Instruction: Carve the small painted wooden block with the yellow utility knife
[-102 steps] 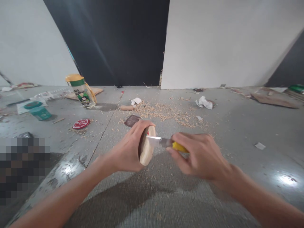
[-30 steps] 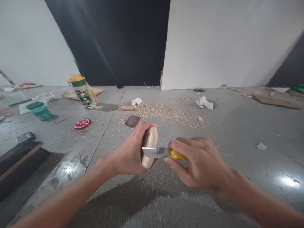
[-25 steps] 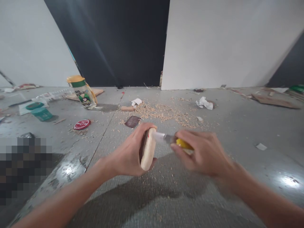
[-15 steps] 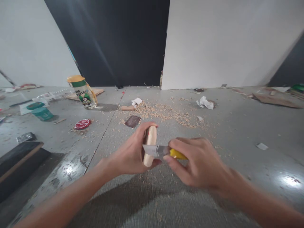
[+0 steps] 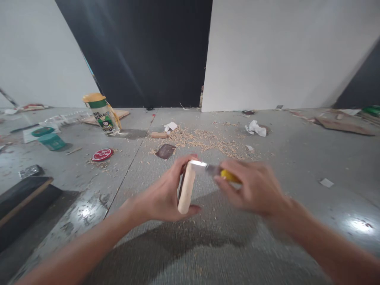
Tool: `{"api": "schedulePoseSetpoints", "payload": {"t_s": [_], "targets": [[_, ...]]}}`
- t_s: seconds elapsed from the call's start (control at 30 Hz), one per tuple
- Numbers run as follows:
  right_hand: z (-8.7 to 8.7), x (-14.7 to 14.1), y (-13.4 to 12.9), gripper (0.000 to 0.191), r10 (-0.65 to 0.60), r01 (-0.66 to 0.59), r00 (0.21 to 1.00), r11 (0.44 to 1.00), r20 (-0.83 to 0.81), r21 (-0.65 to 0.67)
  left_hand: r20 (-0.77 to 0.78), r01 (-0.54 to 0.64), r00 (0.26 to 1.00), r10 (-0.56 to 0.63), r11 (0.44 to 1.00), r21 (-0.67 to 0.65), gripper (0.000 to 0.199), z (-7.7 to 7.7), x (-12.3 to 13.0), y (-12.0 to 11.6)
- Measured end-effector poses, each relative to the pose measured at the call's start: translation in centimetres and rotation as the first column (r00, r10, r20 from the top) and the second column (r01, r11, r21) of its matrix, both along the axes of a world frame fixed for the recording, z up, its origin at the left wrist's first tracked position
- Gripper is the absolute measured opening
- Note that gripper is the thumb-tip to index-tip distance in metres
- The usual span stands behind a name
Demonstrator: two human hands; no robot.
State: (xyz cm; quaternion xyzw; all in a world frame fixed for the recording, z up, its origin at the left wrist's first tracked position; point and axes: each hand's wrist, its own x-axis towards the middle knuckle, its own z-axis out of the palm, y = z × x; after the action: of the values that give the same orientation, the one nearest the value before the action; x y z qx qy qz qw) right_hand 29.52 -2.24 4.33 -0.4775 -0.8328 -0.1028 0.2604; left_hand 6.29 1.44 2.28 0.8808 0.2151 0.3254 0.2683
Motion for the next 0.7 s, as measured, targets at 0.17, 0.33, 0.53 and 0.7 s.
{"api": "schedulePoseSetpoints", "payload": {"t_s": [0.17,0.33,0.53,0.7], "targets": [[0.4,0.9,0.5,0.028,-0.051,0.052,0.996,0.999,-0.073,0.011,0.017,0.011,1.000,-0.010,0.999,-0.052,0.099,-0.3,0.3,0.0],[0.4,-2.0,-1.9,0.026,0.110,-0.111,0.994,0.987,-0.018,-0.117,0.068,0.022,0.998,-0.016,0.996,-0.084,0.103,-0.8,0.4,0.4],[0.4,-2.8,-2.8,0.031,0.109,-0.107,0.994,0.988,0.016,-0.115,0.080,0.034,0.997,-0.024,0.992,-0.125,0.103,-0.6,0.4,0.2],[0.4,-2.1,-2.1,0.029,0.093,-0.091,0.995,0.993,0.031,-0.072,0.060,0.039,0.998,-0.031,0.990,-0.135,0.099,-0.6,0.3,0.2]]}}
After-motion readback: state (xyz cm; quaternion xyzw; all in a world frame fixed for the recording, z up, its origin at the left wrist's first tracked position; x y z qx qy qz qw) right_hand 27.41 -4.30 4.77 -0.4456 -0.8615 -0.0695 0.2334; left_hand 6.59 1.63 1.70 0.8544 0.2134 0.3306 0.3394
